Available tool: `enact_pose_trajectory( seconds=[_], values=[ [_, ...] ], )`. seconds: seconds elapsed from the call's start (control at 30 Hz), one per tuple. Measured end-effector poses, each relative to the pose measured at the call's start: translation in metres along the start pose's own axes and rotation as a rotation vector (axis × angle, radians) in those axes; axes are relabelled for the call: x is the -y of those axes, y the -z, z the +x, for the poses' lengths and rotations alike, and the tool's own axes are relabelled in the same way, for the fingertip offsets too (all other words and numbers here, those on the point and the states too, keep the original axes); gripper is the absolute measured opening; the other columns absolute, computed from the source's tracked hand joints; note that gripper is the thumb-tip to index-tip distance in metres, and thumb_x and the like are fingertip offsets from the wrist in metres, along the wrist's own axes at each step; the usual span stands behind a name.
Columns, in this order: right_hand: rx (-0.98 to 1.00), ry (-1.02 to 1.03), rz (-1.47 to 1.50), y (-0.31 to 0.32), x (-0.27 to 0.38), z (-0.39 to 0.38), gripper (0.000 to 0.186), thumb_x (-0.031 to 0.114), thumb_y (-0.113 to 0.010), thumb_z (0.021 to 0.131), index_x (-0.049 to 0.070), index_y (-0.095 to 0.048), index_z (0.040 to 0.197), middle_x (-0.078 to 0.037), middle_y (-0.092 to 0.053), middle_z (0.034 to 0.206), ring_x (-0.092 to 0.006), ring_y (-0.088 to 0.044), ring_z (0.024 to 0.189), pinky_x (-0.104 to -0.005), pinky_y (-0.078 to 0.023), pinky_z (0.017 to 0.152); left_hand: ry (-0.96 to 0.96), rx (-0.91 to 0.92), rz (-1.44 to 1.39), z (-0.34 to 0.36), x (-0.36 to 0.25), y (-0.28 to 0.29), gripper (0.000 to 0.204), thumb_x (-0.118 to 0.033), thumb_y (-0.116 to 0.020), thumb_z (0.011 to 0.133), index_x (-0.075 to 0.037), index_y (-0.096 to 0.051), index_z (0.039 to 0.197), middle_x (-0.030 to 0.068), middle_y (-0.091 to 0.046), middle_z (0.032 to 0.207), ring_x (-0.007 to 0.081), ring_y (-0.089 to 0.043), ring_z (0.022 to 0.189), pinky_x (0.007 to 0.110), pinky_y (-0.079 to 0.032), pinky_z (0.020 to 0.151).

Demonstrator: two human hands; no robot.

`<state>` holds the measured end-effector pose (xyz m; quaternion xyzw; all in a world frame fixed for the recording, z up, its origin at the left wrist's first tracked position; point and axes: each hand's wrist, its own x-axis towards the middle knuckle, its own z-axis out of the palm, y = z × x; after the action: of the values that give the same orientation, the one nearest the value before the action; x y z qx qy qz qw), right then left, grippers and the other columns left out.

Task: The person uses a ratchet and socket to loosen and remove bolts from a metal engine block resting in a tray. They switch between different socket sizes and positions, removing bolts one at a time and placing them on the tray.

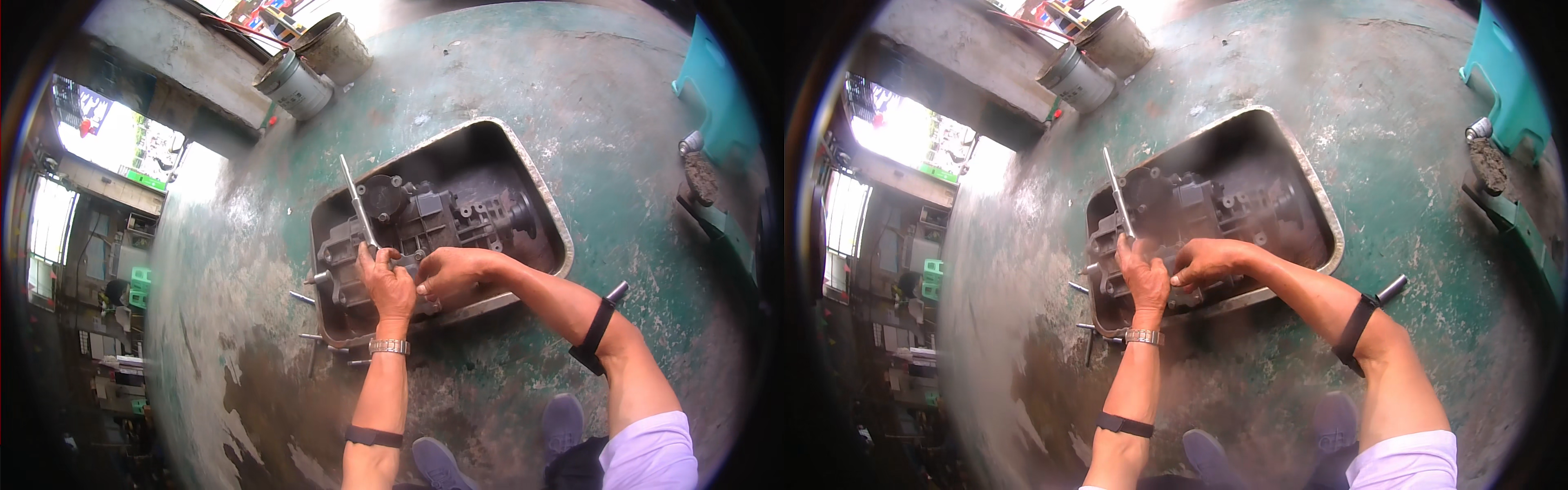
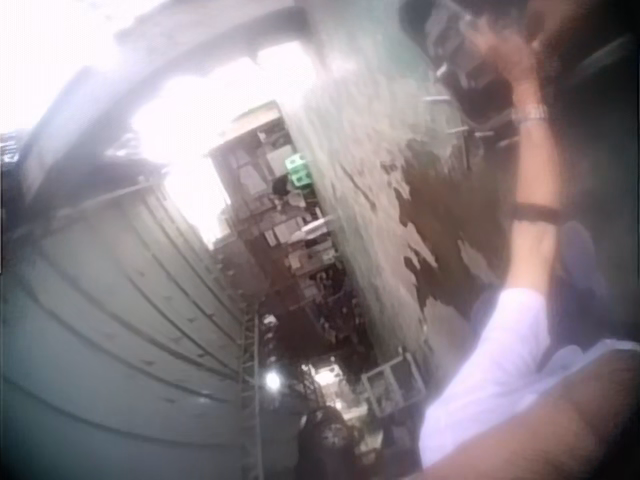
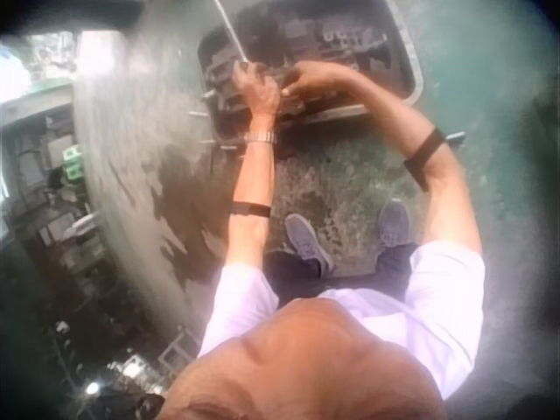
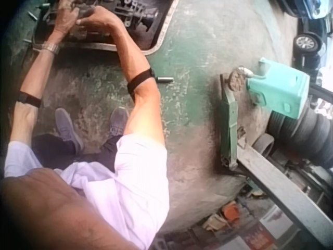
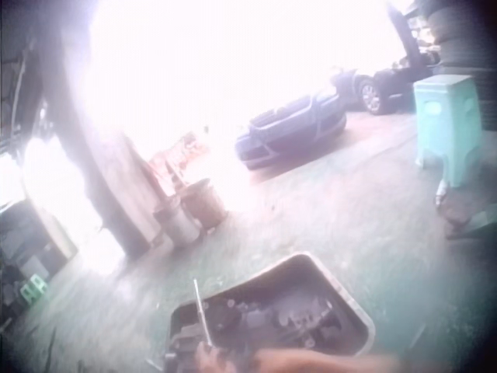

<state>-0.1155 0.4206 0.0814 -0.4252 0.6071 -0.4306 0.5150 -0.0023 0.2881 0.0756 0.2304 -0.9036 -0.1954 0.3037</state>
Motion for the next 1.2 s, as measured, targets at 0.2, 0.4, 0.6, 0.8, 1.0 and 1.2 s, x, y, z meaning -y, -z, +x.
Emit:
enact_pose_trajectory(
  seconds=[0.2, 0.4, 0.6, 0.8, 1.0, 1.2],
  values=[
    [-0.239, 0.049, 0.333, 0.01, -0.019, 0.011, 0.03, 0.025, -0.066, 0.088, -0.003, -0.065, 0.1, -0.008, -0.068, 0.085, -0.0128, -0.063, 0.076, -0.0298, -0.052, 0.068, -0.031, -0.016, -0.014, -0.003, 0.001, -0.004, 0.018, 0.006, -0.055, 0.065, -0.005, -0.062, 0.078, 0.0264, -0.046, 0.137, 0.0428, -0.043, 0.123, 0.048, -0.032, 0.107],
    [-0.957, 0.259, -0.074, 0.019, -0.002, 0.019, 0.036, 0.022, -0.071, 0.079, -0.004, -0.065, 0.103, -0.017, -0.07, 0.089, -0.031, -0.068, 0.081, -0.0401, -0.053, 0.075, -0.138, 0.073, -0.113, 0.002, 0.01, 0.005, 0.016, 0.008, -0.055, 0.063, -0.003, -0.062, 0.072, 0.0244, -0.052, 0.131, 0.0407, -0.047, 0.119, 0.045, -0.035, 0.105],
    [-1.189, 0.524, -0.741, 0.031, 0.011, 0.007, 0.053, 0.012, -0.07, 0.075, 0.004, -0.055, 0.126, -0.02, -0.047, 0.138, -0.0377, -0.042, 0.131, -0.0465, -0.034, 0.108, -0.212, 0.221, -0.2, 0.01, 0.02, 0.015, 0.014, 0.008, -0.055, 0.061, -0.002, -0.062, 0.067, 0.0231, -0.057, 0.127, 0.0394, -0.049, 0.118, 0.042, -0.038, 0.102],
    [-1.161, 0.401, -1.091, 0.052, 0.003, 0.004, 0.057, 0.011, -0.067, 0.073, 0.005, -0.055, 0.128, -0.019, -0.043, 0.143, -0.0395, -0.037, 0.135, -0.0534, -0.024, 0.113, -0.369, 0.354, -0.136, 0.02, 0.025, 0.024, 0.012, 0.008, -0.055, 0.06, -0.001, -0.062, 0.066, 0.02, -0.059, 0.124, 0.0387, -0.05, 0.117, 0.044, -0.034, 0.103],
    [-0.988, 0.245, -1.185, 0.053, -0.002, -0.011, 0.025, 0.012, -0.064, 0.075, 0.004, -0.063, 0.099, -0.016, -0.062, 0.104, -0.0356, -0.054, 0.113, -0.052, -0.034, 0.104, -0.47, 0.438, -0.035, 0.026, 0.019, 0.033, 0.011, 0.007, -0.056, 0.06, -0.001, -0.061, 0.065, 0.0183, -0.059, 0.123, 0.0382, -0.048, 0.12, 0.044, -0.033, 0.104],
    [-0.858, 0.17, -1.096, 0.036, -0.013, -0.041, 0.017, 0.014, -0.065, 0.075, 0.005, -0.061, 0.089, -0.015, -0.064, 0.084, -0.0326, -0.062, 0.086, -0.0458, -0.045, 0.086, -0.334, 0.308, -0.14, 0.016, 0.018, 0.037, 0.008, 0.004, -0.061, 0.068, -0.002, -0.063, 0.073, 0.0172, -0.059, 0.123, 0.0355, -0.052, 0.116, 0.044, -0.037, 0.101]
  ],
)
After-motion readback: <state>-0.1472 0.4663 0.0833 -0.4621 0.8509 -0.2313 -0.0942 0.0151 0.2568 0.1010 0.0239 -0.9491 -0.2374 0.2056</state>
